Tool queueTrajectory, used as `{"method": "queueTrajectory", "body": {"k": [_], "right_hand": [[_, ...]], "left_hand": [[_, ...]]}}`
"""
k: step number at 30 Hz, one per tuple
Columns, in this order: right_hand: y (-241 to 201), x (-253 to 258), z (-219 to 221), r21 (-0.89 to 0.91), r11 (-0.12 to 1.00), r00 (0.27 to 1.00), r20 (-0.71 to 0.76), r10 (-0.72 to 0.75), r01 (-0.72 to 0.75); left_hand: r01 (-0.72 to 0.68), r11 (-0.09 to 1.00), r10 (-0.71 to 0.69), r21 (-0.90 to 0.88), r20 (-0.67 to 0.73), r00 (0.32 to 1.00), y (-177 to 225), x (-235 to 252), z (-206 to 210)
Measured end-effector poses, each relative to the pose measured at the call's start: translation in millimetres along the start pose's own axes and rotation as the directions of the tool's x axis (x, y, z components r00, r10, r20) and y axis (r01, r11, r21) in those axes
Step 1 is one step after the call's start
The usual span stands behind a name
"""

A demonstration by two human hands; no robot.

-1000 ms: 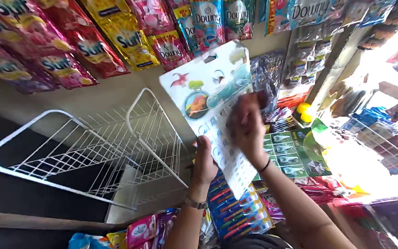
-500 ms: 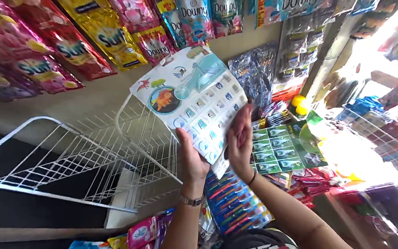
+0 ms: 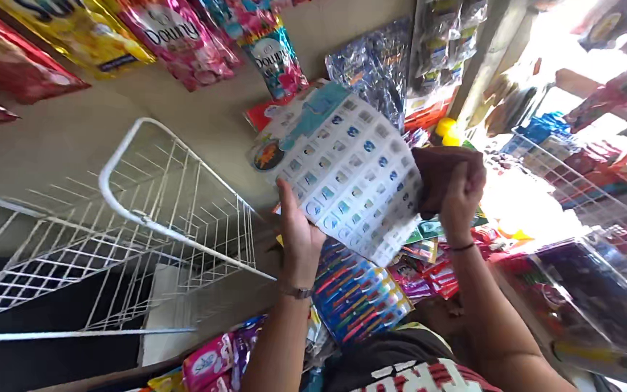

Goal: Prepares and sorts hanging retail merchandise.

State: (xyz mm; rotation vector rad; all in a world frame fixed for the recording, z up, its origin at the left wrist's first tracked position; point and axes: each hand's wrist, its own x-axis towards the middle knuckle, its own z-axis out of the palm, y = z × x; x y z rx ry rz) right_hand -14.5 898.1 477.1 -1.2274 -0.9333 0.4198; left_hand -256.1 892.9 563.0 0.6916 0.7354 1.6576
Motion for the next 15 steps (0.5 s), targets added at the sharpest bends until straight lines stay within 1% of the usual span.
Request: {"method": "queueTrajectory", "body": {"k": [2,3,4,5,7,8,10,11,12,13,14,15], "right_hand": [[3,5,-24,-0.025,0.998,0.996,-0.074,0.051,-0.053],[5,6,-30,-0.009,0.998,0.994,-0.081,0.067,-0.068],[9,4,-34,0.013,0.997,0.996,-0.039,0.076,-0.076],[13,-1,-35,0.023,0.995,0.994,0.048,0.099,-0.100],[23,-16,-23,0.033,0.988,0.954,0.264,0.139,-0.153],[30,-27,-7,0.038,0.986,0.922,0.361,0.140,-0.164],[47,-57,34,-0.014,0.985,0.859,0.487,0.158,-0.173],[57,-74,56,-0.067,0.990,0.825,0.547,0.143,-0.128],[68,-92,78,-0.110,0.993,0.787,0.608,0.106,-0.049],[79,-113,98,-0.160,0.986,0.725,0.684,0.078,0.045],[90,-134,114,-0.200,0.969,0.637,0.768,0.066,0.142],[98,-152,123,-0.239,0.943,0.523,0.848,0.087,0.231]], "left_hand": [[-0.024,0.995,0.032,0.096,-0.091,0.995,-19,18,-28],[-0.035,0.987,0.057,0.159,-0.132,0.990,-32,25,-46],[-0.034,0.975,0.072,0.218,-0.167,0.983,-45,31,-66],[-0.024,0.964,0.082,0.265,-0.213,0.974,-60,35,-86],[0.000,0.936,0.105,0.352,-0.280,0.954,-86,39,-122],[0.009,0.917,0.127,0.399,-0.313,0.941,-96,40,-135],[0.014,0.854,0.172,0.519,-0.307,0.936,-106,39,-155],[0.024,0.822,0.185,0.569,-0.307,0.934,-108,38,-160],[0.047,0.796,0.185,0.604,-0.316,0.931,-107,38,-164],[0.070,0.778,0.186,0.624,-0.335,0.924,-106,40,-165],[0.082,0.761,0.195,0.643,-0.348,0.917,-105,41,-165],[0.081,0.754,0.213,0.652,-0.359,0.909,-106,41,-166]]}}
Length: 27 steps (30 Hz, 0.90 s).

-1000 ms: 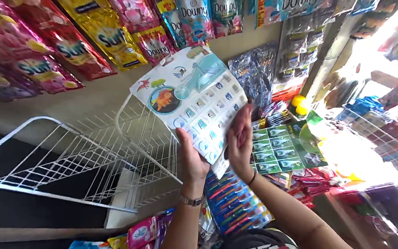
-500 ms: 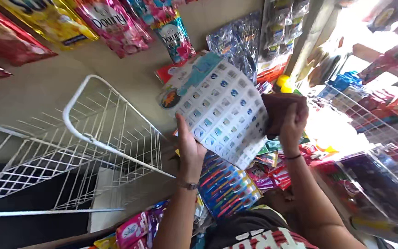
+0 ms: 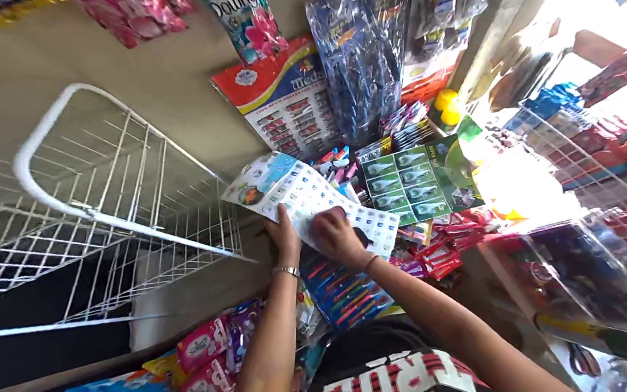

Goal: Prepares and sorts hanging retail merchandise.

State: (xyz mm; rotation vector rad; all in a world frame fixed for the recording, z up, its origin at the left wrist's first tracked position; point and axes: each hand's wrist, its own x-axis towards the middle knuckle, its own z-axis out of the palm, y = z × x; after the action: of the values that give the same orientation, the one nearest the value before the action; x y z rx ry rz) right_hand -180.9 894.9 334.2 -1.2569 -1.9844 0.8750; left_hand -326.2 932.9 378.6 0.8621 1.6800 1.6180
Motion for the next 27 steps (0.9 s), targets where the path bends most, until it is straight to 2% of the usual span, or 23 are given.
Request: {"method": "queueTrajectory", "body": {"k": [1,2,4,6,10,12,13,15,18,19,21,23,24,25,27], "right_hand": [[2,-4,16,-0.079,0.997,0.994,0.108,-0.009,0.018],[6,-9,24,-0.134,0.991,0.989,0.144,-0.010,0.029],[15,-13,18,-0.208,0.977,0.993,0.100,0.064,-0.042],[31,-19,-6,-0.248,0.948,0.978,0.019,0.209,-0.197],[65,-37,-63,-0.295,0.831,0.877,-0.059,0.477,-0.472],[72,-42,-97,-0.206,0.784,0.805,-0.037,0.592,-0.586],[73,-42,-117,-0.085,0.785,0.789,-0.043,0.613,-0.614],[66,-39,-154,0.251,0.775,0.766,-0.155,0.623,-0.580],[49,-23,-202,0.694,0.676,0.768,-0.283,0.575,-0.250],[43,-14,-215,0.774,0.617,0.796,-0.280,0.537,-0.144],[31,2,-234,0.816,0.573,0.893,-0.203,0.400,-0.071],[14,8,-244,0.742,0.670,0.987,-0.087,0.133,-0.025],[-5,7,-248,0.682,0.731,1.000,-0.026,-0.004,0.020],[-30,2,-251,0.645,0.763,0.997,0.012,-0.073,0.048],[-82,-11,-251,0.694,0.718,0.997,0.006,-0.072,0.047]], "left_hand": [[-0.005,1.000,0.005,0.001,-0.014,1.000,-3,1,0],[-0.002,1.000,0.003,0.003,-0.029,1.000,-6,2,-2],[-0.009,1.000,0.010,0.005,-0.064,0.998,-7,5,-7],[-0.027,1.000,0.027,-0.001,-0.083,0.996,-6,8,-14],[-0.033,0.997,0.027,-0.066,-0.076,0.997,-5,10,-15],[-0.016,0.990,0.009,-0.141,-0.055,0.998,3,9,-10],[-0.006,0.984,0.000,-0.177,-0.034,0.999,8,7,-8],[0.050,0.970,-0.046,-0.239,0.020,0.999,22,-6,-7],[0.165,0.940,-0.136,-0.298,0.116,0.984,49,-44,-5],[0.187,0.933,-0.137,-0.309,0.176,0.975,57,-58,-6],[0.164,0.926,-0.059,-0.340,0.300,0.952,72,-78,-8],[0.060,0.945,0.068,-0.321,0.375,0.925,87,-84,-10],[-0.024,0.957,0.142,-0.290,0.393,0.908,97,-83,-10],[-0.126,0.960,0.221,-0.250,0.398,0.890,107,-78,-8],[-0.377,0.920,0.388,-0.109,0.398,0.831,128,-64,-5]]}}
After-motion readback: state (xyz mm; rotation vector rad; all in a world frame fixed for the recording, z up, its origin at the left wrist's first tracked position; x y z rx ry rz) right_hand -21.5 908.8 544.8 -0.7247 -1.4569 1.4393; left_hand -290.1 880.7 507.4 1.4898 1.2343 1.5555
